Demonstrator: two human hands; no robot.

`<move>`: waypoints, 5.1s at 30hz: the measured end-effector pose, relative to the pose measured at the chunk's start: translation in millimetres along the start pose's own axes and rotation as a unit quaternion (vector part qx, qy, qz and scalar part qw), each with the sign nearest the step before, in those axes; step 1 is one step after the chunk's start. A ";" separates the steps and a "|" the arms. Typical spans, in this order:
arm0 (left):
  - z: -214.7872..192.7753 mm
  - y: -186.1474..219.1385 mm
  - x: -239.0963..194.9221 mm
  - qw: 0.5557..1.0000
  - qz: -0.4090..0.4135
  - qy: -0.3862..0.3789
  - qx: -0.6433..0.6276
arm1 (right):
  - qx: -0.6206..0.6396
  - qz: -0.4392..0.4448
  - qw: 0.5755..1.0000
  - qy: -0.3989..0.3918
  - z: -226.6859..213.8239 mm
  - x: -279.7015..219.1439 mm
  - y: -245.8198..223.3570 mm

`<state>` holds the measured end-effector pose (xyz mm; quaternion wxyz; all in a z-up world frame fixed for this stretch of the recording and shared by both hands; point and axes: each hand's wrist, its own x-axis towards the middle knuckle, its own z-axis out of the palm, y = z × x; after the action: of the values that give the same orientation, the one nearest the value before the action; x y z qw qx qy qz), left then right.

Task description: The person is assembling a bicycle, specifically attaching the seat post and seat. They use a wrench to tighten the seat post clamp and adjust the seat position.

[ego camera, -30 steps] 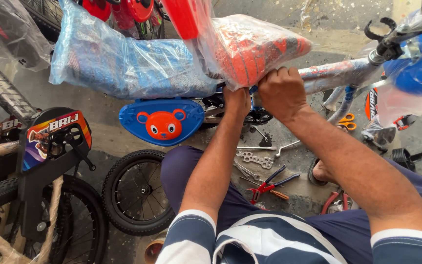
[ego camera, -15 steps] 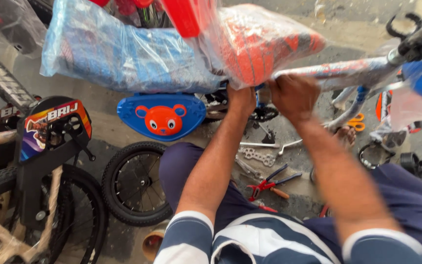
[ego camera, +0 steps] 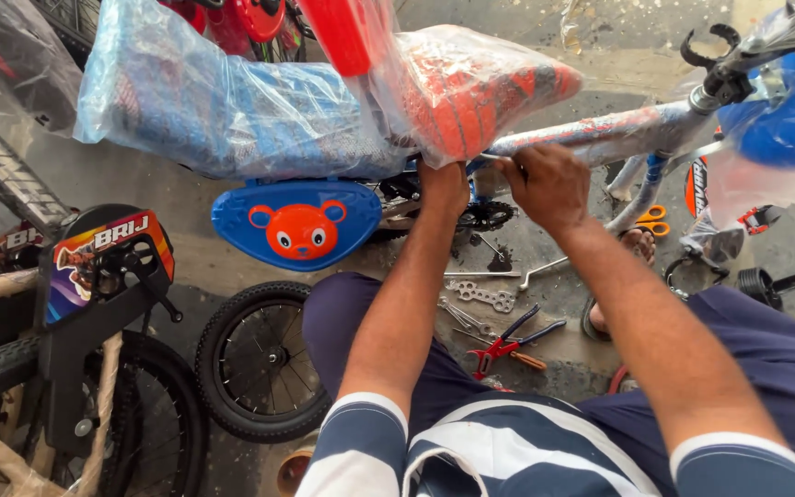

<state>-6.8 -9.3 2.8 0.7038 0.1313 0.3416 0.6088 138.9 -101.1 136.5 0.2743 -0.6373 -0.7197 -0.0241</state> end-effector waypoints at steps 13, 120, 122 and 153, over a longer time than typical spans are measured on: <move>10.8 4.4 -7.9 0.999 0.040 -0.027 -0.017 | -0.251 -0.217 0.943 0.035 -43.5 41.9 -51.1; 47.6 176.1 -193.7 0.713 0.425 -0.007 0.557 | -0.119 0.023 0.990 -0.067 -13.2 -43.4 59.6; 43.0 176.2 -195.2 0.704 0.399 -0.021 0.588 | -0.119 0.035 0.989 -0.083 -13.9 -46.8 62.7; 15.1 171.7 -169.9 0.588 0.365 -0.060 0.720 | -0.034 0.044 0.962 -0.266 8.8 0.1 -27.1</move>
<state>-133.2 -128.2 171.6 0.1173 0.7449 0.5488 0.3609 110.5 -102.8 137.6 0.0514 -0.6605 -0.7370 0.1339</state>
